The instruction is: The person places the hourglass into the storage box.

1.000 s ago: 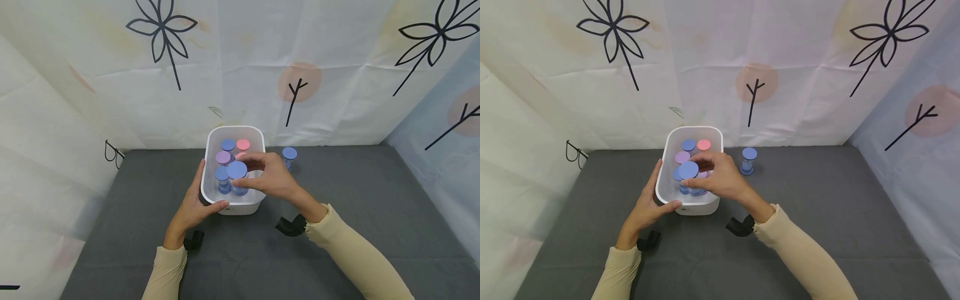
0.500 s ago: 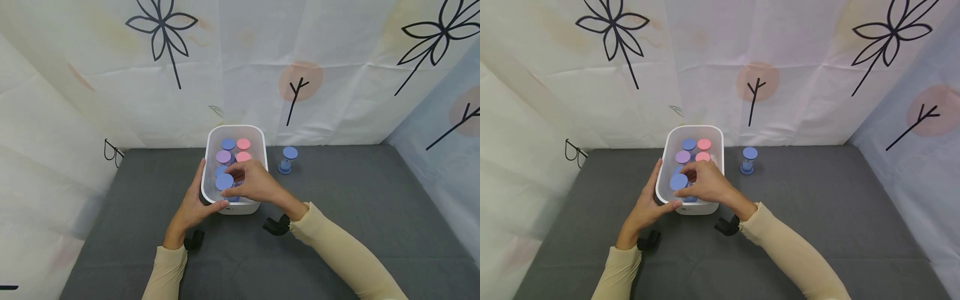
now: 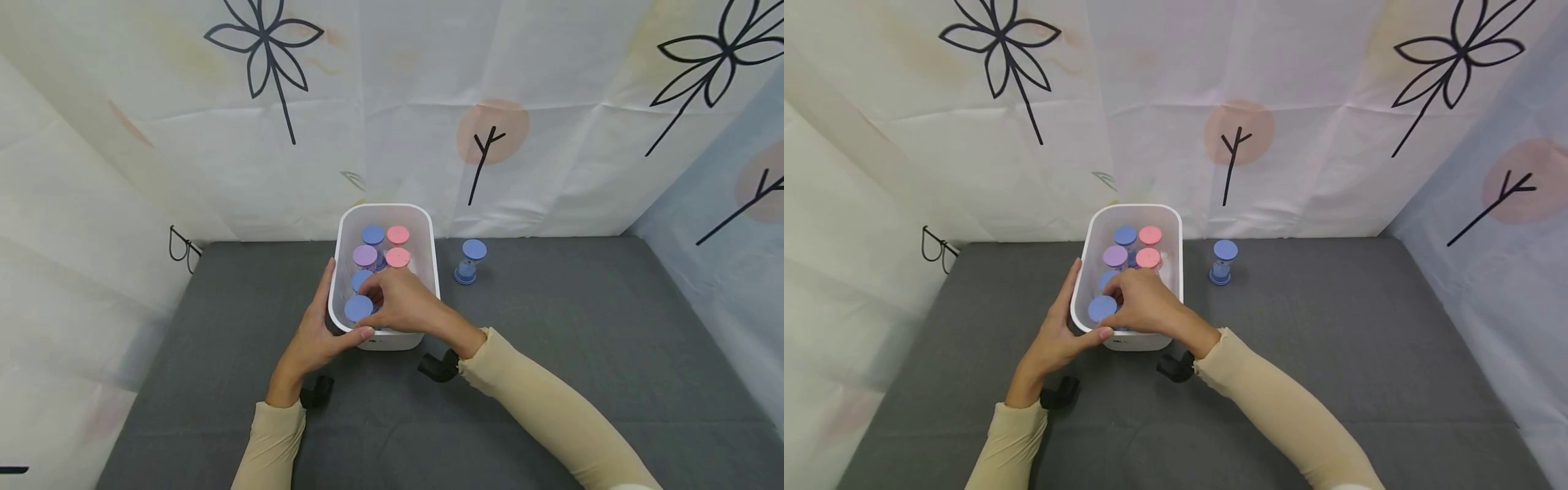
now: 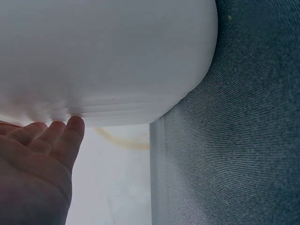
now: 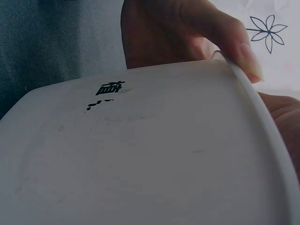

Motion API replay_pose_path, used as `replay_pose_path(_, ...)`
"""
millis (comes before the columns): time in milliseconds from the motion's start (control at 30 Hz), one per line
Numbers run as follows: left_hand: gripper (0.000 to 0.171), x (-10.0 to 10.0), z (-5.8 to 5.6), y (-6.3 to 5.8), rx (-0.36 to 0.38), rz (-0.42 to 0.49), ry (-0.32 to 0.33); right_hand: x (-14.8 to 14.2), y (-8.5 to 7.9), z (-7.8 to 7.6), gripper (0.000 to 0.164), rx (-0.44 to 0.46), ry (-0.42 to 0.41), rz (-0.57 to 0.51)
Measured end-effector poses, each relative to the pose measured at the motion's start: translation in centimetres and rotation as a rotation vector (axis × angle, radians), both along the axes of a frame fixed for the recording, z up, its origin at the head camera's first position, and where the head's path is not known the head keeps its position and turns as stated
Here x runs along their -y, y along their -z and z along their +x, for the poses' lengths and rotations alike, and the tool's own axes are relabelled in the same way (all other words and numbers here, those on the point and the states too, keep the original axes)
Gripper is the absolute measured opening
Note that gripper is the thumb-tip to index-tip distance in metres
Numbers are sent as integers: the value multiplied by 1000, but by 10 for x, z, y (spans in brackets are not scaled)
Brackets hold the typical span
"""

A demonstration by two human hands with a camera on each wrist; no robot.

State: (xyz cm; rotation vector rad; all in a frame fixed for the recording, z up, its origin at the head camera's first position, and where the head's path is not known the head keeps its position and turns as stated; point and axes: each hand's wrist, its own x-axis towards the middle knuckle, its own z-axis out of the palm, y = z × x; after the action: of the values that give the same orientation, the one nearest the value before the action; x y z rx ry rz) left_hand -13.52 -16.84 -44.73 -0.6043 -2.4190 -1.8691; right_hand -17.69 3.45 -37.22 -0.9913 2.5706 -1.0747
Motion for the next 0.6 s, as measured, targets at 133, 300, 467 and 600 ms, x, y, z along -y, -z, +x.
replay_pose_path(133, 118, 0, 0, -1, -3, -4, -2, 3, -1, 0, 32, -24, -25, 64)
replay_pose_path(300, 119, 0, 0, 0, -5, 0, -2, 5, -2, -2, 25, -26, -45, 108)
replay_pose_path(467, 119, 0, 0, 1, -5, -1, -2, 8, 0, -4, 22, -27, -57, 125)
replay_pose_path(600, 119, 0, 0, 1, -3, -5, -5, 9, 1, -5, 23, -16, -60, 135)
